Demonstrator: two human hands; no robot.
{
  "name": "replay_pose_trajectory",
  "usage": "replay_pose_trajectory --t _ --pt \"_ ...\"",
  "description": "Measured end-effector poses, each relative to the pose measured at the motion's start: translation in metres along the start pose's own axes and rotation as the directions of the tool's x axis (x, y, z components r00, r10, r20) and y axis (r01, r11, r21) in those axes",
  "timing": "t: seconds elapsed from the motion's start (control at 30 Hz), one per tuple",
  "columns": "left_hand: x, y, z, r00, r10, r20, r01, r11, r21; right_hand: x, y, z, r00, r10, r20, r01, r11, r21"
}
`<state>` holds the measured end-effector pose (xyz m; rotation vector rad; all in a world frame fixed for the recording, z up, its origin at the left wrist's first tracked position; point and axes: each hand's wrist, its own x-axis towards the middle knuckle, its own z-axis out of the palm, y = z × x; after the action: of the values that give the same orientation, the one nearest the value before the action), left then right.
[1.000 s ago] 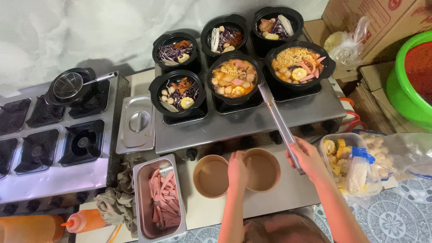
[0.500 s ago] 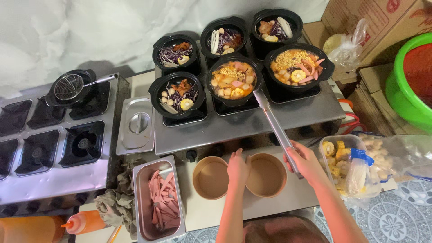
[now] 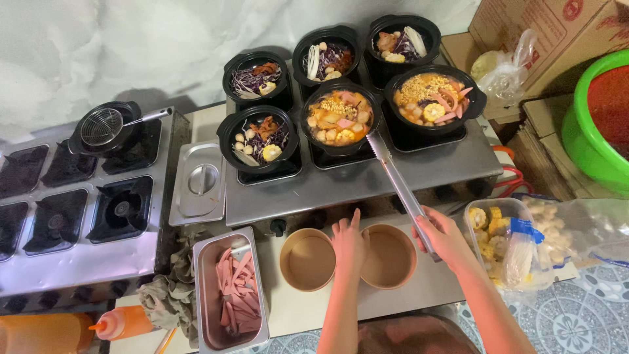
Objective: The person uses tongs to transfer cooked noodles and toppings from heated pots into a paper bowl, adding pieces of sausage and other ingredients one at a time, then lifts portions of noodles from a pot into the bowl to assemble a takeout meal.
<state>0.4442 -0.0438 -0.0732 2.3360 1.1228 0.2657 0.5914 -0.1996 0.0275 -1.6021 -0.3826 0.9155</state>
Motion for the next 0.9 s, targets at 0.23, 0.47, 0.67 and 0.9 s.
replay_pose_trajectory --t 0.23,0.47,0.67,0.9 --pt "-0.002 -0.002 0.008 0.999 -0.019 0.03 0.016 0.997 0.082 0.002 0.0 0.002 1.0 0.028 -0.004 -0.028 0.999 0.031" --pt "0.002 -0.008 0.016 0.999 -0.026 0.042 0.022 0.994 0.108 0.005 0.01 0.007 0.999 -0.018 0.049 0.016 0.999 0.036" --pt "0.003 -0.008 0.013 0.997 -0.023 0.07 0.015 0.994 0.109 0.002 0.013 0.007 0.999 0.001 0.039 -0.002 1.0 0.021" --pt "0.002 -0.006 0.009 0.996 -0.025 0.08 0.016 0.994 0.105 -0.002 0.014 0.007 0.999 -0.005 0.033 0.005 1.0 0.015"
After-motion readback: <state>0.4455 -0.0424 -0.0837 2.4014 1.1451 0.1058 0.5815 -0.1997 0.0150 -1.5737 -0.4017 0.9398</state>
